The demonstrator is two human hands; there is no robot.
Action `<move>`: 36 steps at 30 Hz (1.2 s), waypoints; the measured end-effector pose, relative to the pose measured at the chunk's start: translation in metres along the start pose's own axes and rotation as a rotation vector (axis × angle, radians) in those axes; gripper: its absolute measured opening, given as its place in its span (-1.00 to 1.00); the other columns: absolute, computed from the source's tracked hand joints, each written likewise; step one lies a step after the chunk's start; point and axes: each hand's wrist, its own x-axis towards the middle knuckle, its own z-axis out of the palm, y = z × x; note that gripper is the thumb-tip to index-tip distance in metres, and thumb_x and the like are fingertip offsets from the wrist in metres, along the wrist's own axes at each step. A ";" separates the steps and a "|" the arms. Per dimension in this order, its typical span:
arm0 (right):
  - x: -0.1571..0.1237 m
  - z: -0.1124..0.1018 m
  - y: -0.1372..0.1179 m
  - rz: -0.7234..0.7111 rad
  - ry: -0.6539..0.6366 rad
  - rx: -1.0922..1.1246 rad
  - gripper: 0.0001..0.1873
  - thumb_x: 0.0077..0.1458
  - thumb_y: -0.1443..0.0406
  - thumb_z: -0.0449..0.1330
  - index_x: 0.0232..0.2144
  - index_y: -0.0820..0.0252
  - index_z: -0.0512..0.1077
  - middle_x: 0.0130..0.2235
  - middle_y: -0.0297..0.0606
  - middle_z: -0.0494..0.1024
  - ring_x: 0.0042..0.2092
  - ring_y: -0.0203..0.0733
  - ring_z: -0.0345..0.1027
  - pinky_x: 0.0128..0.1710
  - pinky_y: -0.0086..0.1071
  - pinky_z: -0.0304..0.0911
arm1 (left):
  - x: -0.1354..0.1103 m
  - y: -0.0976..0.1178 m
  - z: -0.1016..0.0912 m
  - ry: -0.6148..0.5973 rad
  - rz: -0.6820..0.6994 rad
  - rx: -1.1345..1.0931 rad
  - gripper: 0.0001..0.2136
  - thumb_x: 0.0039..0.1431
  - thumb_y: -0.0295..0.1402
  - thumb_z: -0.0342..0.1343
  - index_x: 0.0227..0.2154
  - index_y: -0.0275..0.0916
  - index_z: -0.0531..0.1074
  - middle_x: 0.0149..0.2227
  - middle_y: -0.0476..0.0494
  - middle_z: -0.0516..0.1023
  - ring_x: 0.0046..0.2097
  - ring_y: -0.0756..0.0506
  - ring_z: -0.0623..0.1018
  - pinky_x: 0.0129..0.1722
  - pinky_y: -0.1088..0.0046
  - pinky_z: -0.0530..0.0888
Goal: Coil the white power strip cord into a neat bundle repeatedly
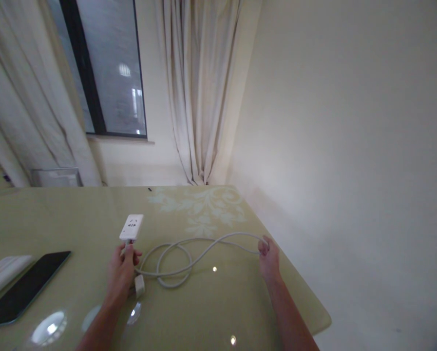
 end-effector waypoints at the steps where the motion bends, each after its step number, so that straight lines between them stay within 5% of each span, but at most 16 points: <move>1: -0.003 -0.003 0.003 0.019 -0.047 -0.039 -0.34 0.09 -0.20 0.23 -0.66 0.00 -0.01 -0.66 -0.57 -0.04 -0.58 -0.34 -0.19 -0.58 -0.40 -0.06 | -0.001 0.000 0.002 -0.017 -0.005 -0.040 -0.56 0.04 0.12 0.20 -0.28 -0.15 0.37 -0.51 0.08 0.43 -0.52 -0.02 0.37 -0.56 0.50 0.31; 9: -0.038 -0.019 0.012 0.136 -0.401 -0.356 -0.30 -0.01 -0.30 0.29 -0.74 0.08 0.23 -0.65 -0.41 0.22 -0.53 -0.25 0.11 -0.45 -0.32 0.08 | -0.006 0.019 -0.002 -0.181 -0.064 -0.404 -0.45 -0.12 0.11 0.42 -0.32 -0.20 0.36 -0.58 0.23 0.08 -0.58 0.09 0.07 -0.65 0.56 0.11; 12: -0.051 -0.016 0.000 0.054 -0.230 -0.433 -0.40 0.08 -0.26 0.26 -0.55 0.11 0.38 -0.51 -0.34 0.40 -0.41 -0.16 0.26 -0.38 -0.31 0.17 | -0.016 0.034 -0.007 -0.288 -0.160 -0.643 -0.54 -0.06 -0.09 0.51 -0.26 -0.26 0.47 -0.59 0.21 0.08 -0.57 0.09 0.05 -0.63 0.55 0.16; 15: -0.072 -0.003 -0.026 -0.209 0.072 -0.482 -0.52 0.34 -0.13 0.10 -0.27 0.14 0.47 -0.28 -0.19 0.55 -0.22 -0.04 0.41 -0.17 -0.21 0.32 | -0.042 0.053 -0.003 -0.354 -0.207 -0.807 -0.55 0.08 -0.18 0.48 -0.05 -0.32 0.57 -0.59 0.20 0.08 -0.56 0.08 0.04 -0.61 0.53 0.19; 16: -0.081 0.004 -0.037 -0.313 0.086 -0.502 -0.57 0.39 -0.06 0.09 -0.19 0.15 0.48 -0.19 -0.13 0.58 -0.14 -0.01 0.44 -0.08 -0.17 0.34 | -0.054 0.061 0.001 -0.370 -0.211 -0.845 -0.53 0.11 -0.21 0.47 0.02 -0.34 0.57 -0.59 0.21 0.07 -0.56 0.07 0.04 -0.60 0.52 0.20; 18: -0.104 0.024 -0.056 -0.523 -0.059 -0.555 -0.66 0.44 0.06 0.11 -0.02 0.16 0.51 0.01 -0.01 0.60 0.10 0.06 0.44 0.15 -0.08 0.28 | -0.082 0.081 0.010 -0.441 -0.218 -0.915 -0.53 0.18 -0.28 0.43 0.11 -0.35 0.55 -0.56 0.19 0.11 -0.55 0.07 0.10 -0.54 0.51 0.29; 20: -0.129 0.048 -0.070 -0.645 -0.438 -0.577 -0.60 0.45 0.08 0.11 0.16 0.16 0.46 0.15 0.03 0.57 0.24 0.07 0.39 0.27 -0.06 0.20 | -0.109 0.100 0.021 -0.521 -0.240 -1.001 -0.54 0.21 -0.36 0.41 0.15 -0.32 0.53 -0.54 0.18 0.16 -0.54 0.08 0.17 -0.47 0.53 0.36; 22: -0.149 0.073 -0.075 -0.643 -0.819 -0.555 -0.55 0.43 -0.03 0.12 0.08 0.15 0.50 0.06 -0.02 0.64 0.12 0.04 0.48 0.18 -0.13 0.28 | -0.126 0.116 0.031 -0.584 -0.230 -1.042 -0.56 0.26 -0.39 0.37 0.18 -0.28 0.52 -0.51 0.17 0.21 -0.52 0.09 0.22 -0.45 0.56 0.37; 23: -0.156 0.083 -0.077 -0.583 -0.908 -0.549 -0.56 0.46 -0.05 0.07 -0.02 0.12 0.54 -0.05 -0.09 0.67 0.00 -0.01 0.53 0.07 -0.19 0.32 | -0.130 0.120 0.035 -0.604 -0.199 -1.009 -0.56 0.28 -0.36 0.35 0.19 -0.25 0.51 -0.49 0.14 0.27 -0.50 0.09 0.27 -0.43 0.56 0.38; 25: -0.161 0.097 -0.080 -0.438 -0.966 -0.507 -0.47 0.51 -0.07 -0.04 -0.23 0.10 0.55 -0.27 -0.23 0.65 -0.23 -0.12 0.51 -0.13 -0.30 0.31 | -0.125 0.118 0.040 -0.613 -0.059 -0.806 -0.56 0.34 -0.24 0.29 0.23 -0.18 0.49 -0.38 0.03 0.48 -0.39 0.04 0.44 -0.30 0.51 0.47; 28: -0.147 0.096 -0.097 -0.332 -0.840 -0.415 -0.41 0.54 -0.06 -0.10 -0.34 0.12 0.49 -0.42 -0.34 0.51 -0.37 -0.23 0.39 -0.29 -0.38 0.22 | -0.099 0.088 0.038 -0.624 0.275 -0.166 -0.54 0.39 -0.11 0.18 0.26 -0.15 0.48 -0.07 -0.20 0.67 -0.10 -0.15 0.62 0.03 0.24 0.55; 30: -0.127 0.087 -0.115 -0.344 -0.697 -0.405 -0.44 0.53 -0.06 -0.06 -0.36 0.13 0.45 -0.47 -0.38 0.41 -0.41 -0.26 0.32 -0.33 -0.39 0.16 | -0.079 0.057 0.032 -0.623 0.454 0.360 -0.61 0.40 -0.17 0.10 0.14 -0.25 0.56 0.06 -0.35 0.66 0.09 -0.30 0.61 0.20 0.04 0.47; 33: -0.093 0.069 -0.140 -0.363 -0.566 -0.400 -0.45 0.50 -0.06 -0.02 -0.41 0.13 0.41 -0.50 -0.42 0.33 -0.44 -0.27 0.24 -0.37 -0.38 0.09 | -0.059 0.013 0.017 -0.527 0.545 1.088 -0.49 0.33 -0.35 0.07 0.30 -0.33 0.46 0.35 -0.48 0.47 0.37 -0.48 0.42 0.32 -0.15 0.33; 36: -0.072 0.055 -0.151 -0.347 -0.483 -0.404 -0.45 0.49 -0.05 0.00 -0.44 0.14 0.38 -0.51 -0.43 0.29 -0.45 -0.28 0.19 -0.40 -0.37 0.05 | -0.046 -0.015 -0.001 -0.537 0.598 1.394 -0.43 0.40 -0.52 -0.17 0.41 -0.30 0.36 0.42 -0.44 0.38 0.37 -0.37 0.44 0.33 -0.04 0.34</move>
